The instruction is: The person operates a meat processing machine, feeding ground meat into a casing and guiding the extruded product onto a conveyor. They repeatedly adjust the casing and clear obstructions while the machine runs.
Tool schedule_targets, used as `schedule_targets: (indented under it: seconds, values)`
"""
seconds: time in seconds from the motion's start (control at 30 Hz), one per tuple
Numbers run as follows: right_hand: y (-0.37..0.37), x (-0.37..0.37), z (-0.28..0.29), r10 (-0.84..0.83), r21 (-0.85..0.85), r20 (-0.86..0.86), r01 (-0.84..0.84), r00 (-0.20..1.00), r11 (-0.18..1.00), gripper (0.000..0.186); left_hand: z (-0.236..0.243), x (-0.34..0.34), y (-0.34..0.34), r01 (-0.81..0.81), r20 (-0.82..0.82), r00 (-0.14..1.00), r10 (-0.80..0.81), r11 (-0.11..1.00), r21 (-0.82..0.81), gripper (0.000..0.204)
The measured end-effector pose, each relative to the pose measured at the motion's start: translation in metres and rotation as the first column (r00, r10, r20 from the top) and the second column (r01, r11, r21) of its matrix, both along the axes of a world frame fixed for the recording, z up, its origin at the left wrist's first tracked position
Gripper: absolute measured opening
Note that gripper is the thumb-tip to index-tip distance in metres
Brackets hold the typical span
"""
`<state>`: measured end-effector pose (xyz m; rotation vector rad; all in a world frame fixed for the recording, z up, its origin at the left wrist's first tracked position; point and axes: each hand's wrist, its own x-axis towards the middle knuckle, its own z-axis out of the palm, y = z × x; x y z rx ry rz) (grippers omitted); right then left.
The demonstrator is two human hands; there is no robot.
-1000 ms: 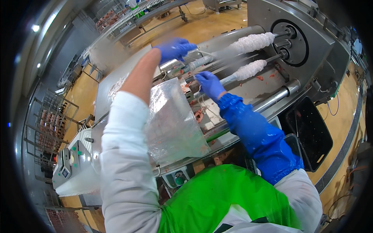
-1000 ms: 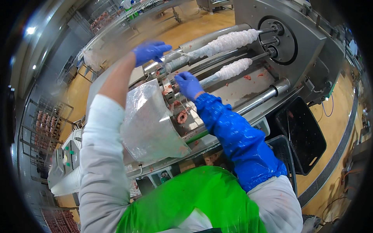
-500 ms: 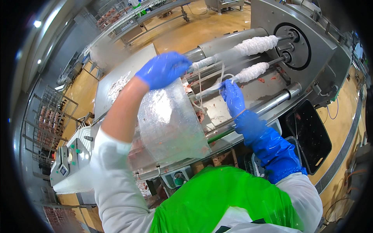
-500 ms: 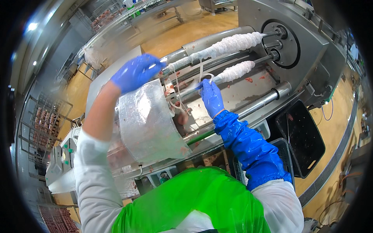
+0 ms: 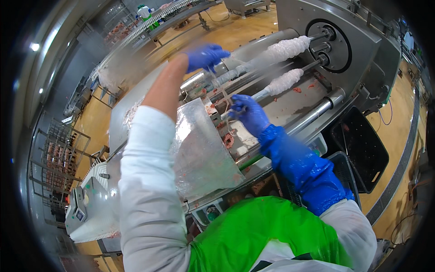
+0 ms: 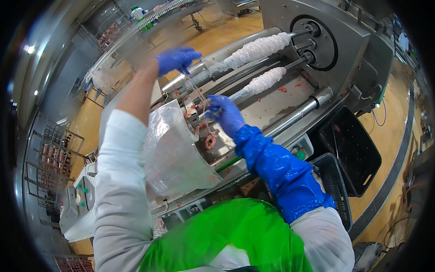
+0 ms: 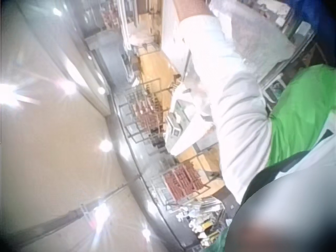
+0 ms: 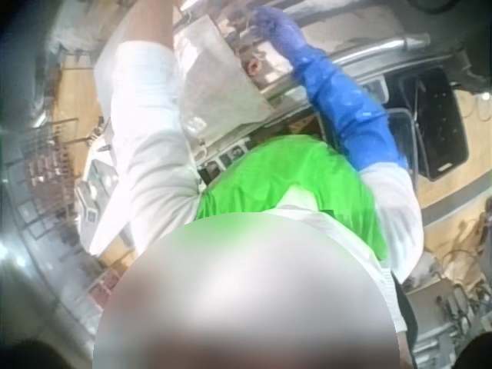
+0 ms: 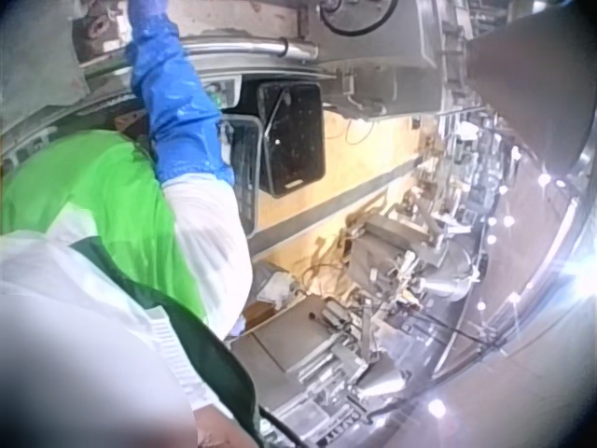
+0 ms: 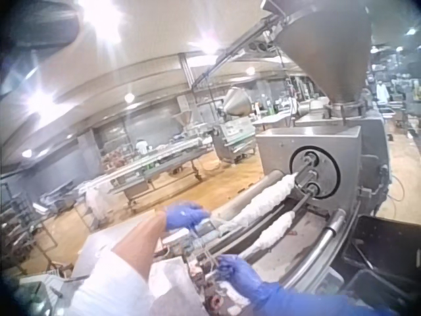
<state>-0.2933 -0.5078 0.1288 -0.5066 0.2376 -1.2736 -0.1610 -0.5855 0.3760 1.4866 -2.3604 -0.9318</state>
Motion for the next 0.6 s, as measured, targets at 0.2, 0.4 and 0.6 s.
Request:
schedule_targets:
  seconds: [0.2, 0.4, 0.6]
  values:
    - [0.031, -0.06, 0.028, -0.509, -0.163, -0.543, 0.511, 0.668, 0.844, 0.028, 0.029, 0.025, 0.105, 0.362, 0.307, 0.915, -0.26, 0.865, -0.347, 0.029]
    - [0.029, -0.049, 0.095, -0.014, 0.136, -0.086, 0.026, 0.996, 0.99, 0.024, -0.025, 0.01, 0.192, 0.618, 0.523, 0.658, -0.542, 0.785, 0.036, 0.018]
    - [-0.014, -0.039, 0.067, 0.172, 0.205, -0.433, -0.089, 0.885, 0.975, 0.023, -0.015, 0.017, 0.043, 0.146, 0.095, 0.989, -0.115, 0.875, -0.462, 0.039]
